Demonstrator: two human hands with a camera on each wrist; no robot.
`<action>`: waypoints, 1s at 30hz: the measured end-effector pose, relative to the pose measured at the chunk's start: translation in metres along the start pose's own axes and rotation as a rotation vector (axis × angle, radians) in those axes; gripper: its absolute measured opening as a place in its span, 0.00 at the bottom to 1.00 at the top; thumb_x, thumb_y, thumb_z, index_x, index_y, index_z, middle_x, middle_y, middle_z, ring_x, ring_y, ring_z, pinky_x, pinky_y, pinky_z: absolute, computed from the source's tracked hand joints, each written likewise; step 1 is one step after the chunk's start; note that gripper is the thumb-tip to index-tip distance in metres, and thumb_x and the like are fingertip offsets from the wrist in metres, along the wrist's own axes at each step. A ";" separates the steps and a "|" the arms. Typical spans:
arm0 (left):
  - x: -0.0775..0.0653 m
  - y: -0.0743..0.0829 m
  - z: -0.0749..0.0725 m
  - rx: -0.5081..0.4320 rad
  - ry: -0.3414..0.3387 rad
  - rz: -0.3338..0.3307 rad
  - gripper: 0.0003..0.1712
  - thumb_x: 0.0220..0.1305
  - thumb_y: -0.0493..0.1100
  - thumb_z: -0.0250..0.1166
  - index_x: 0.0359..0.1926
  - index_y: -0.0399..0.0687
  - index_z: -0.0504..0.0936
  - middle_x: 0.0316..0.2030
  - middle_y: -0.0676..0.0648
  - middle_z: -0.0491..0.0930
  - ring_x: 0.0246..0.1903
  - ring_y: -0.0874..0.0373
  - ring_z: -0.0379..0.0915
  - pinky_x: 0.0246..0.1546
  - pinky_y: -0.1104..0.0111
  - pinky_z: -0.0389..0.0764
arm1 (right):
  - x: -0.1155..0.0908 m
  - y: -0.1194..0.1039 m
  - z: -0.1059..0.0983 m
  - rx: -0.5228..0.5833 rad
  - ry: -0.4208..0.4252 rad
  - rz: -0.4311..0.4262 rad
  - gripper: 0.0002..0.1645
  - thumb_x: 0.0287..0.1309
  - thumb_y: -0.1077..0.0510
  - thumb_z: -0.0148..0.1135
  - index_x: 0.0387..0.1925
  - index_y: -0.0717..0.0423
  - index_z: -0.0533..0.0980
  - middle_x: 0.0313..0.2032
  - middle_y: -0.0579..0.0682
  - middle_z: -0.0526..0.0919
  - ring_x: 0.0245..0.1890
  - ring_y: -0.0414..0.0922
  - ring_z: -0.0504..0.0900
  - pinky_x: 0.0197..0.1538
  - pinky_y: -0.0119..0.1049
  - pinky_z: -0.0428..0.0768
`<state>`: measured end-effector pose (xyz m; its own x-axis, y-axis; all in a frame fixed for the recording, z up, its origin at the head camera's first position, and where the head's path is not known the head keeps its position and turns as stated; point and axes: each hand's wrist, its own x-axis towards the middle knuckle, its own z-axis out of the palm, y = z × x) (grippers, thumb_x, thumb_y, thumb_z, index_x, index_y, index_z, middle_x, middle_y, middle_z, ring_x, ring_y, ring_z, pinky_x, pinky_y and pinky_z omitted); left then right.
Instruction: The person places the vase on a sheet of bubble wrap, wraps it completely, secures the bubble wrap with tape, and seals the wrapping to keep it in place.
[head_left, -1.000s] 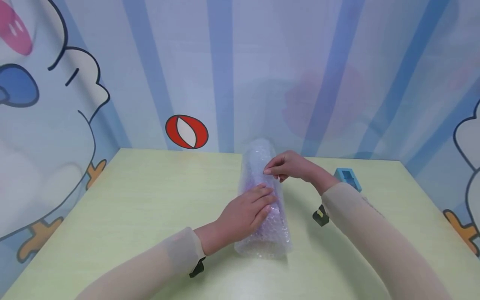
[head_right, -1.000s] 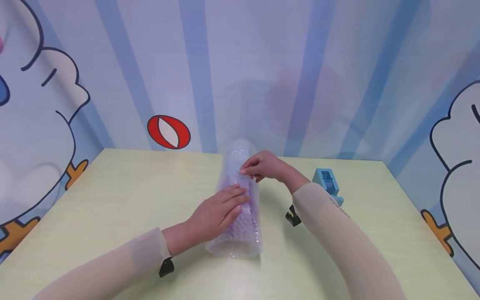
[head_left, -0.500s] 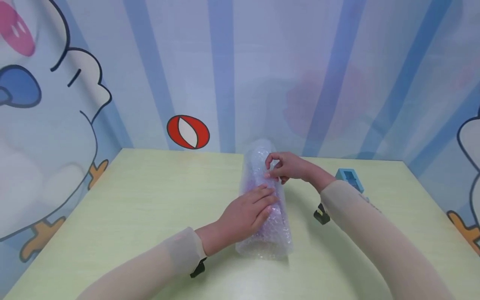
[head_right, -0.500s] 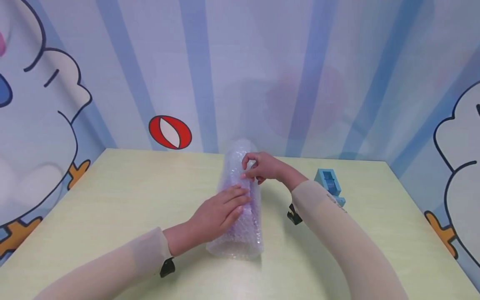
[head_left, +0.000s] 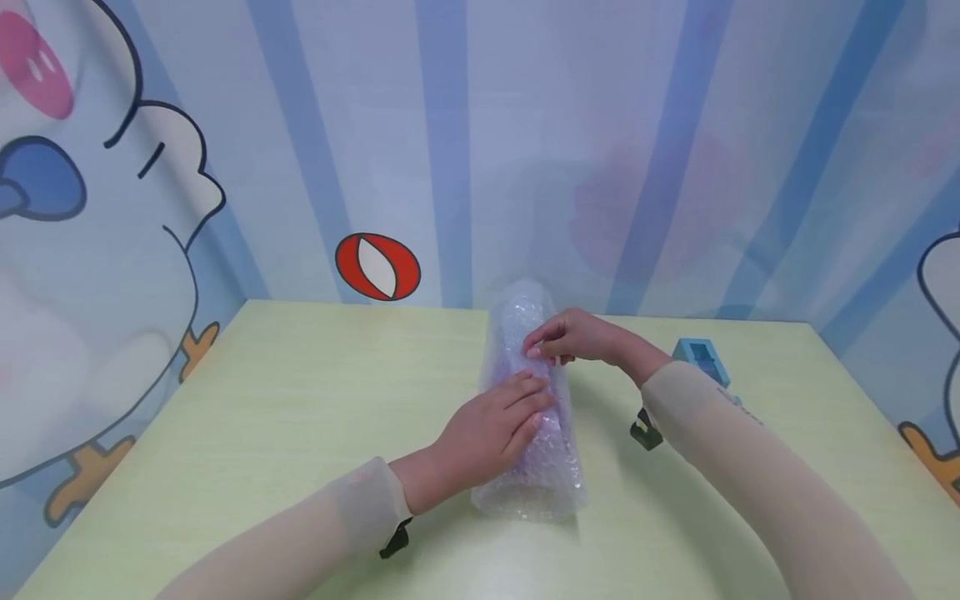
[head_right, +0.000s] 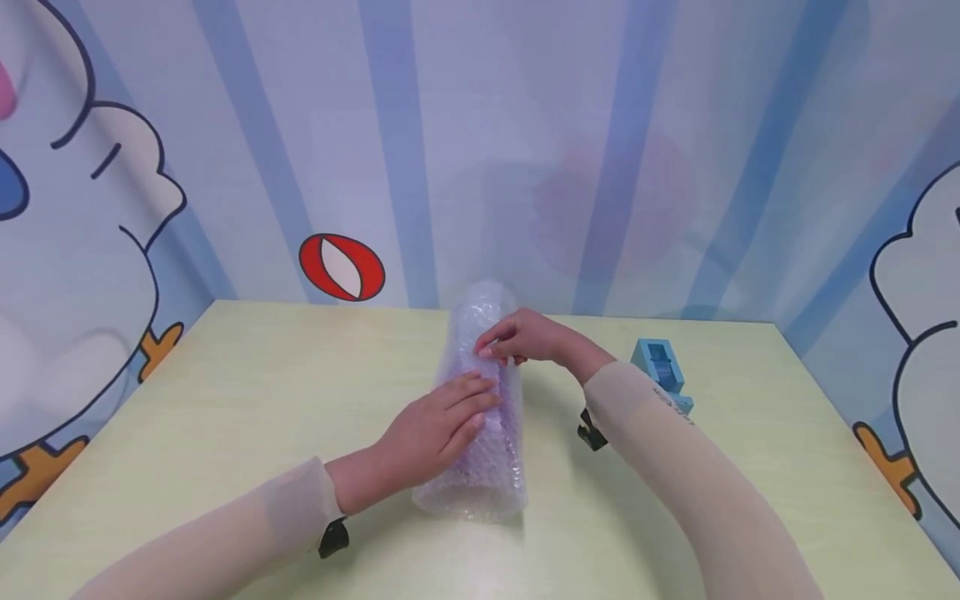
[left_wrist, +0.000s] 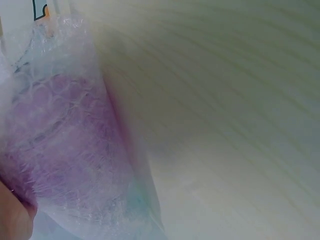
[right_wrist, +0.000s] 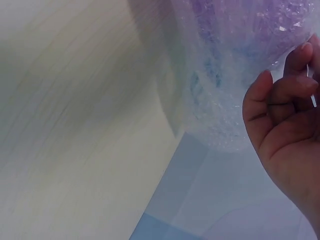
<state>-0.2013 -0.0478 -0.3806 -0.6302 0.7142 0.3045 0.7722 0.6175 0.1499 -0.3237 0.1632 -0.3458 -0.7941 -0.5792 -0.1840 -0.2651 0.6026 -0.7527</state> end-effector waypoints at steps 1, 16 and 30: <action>0.000 0.000 0.000 0.001 0.002 0.002 0.24 0.79 0.46 0.52 0.69 0.44 0.75 0.71 0.45 0.74 0.76 0.49 0.64 0.77 0.58 0.64 | -0.001 0.001 -0.001 -0.005 -0.005 0.003 0.17 0.70 0.58 0.62 0.54 0.62 0.83 0.24 0.40 0.77 0.27 0.39 0.73 0.36 0.33 0.77; -0.001 -0.003 -0.004 -0.042 0.045 -0.013 0.23 0.78 0.45 0.52 0.68 0.43 0.76 0.70 0.43 0.75 0.75 0.47 0.65 0.76 0.57 0.67 | -0.011 0.015 0.007 0.071 -0.009 -0.045 0.23 0.75 0.57 0.55 0.67 0.58 0.75 0.21 0.42 0.65 0.25 0.41 0.67 0.36 0.35 0.75; -0.007 -0.006 0.002 -0.072 0.061 -0.026 0.23 0.78 0.45 0.53 0.68 0.43 0.76 0.70 0.42 0.75 0.74 0.46 0.65 0.75 0.56 0.68 | -0.016 0.034 0.034 0.116 0.143 -0.087 0.31 0.76 0.55 0.52 0.77 0.48 0.63 0.19 0.43 0.63 0.22 0.41 0.64 0.30 0.32 0.69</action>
<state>-0.2011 -0.0557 -0.3858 -0.6459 0.6752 0.3562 0.7606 0.6090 0.2249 -0.3012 0.1744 -0.3905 -0.8426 -0.5377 -0.0297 -0.2778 0.4814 -0.8313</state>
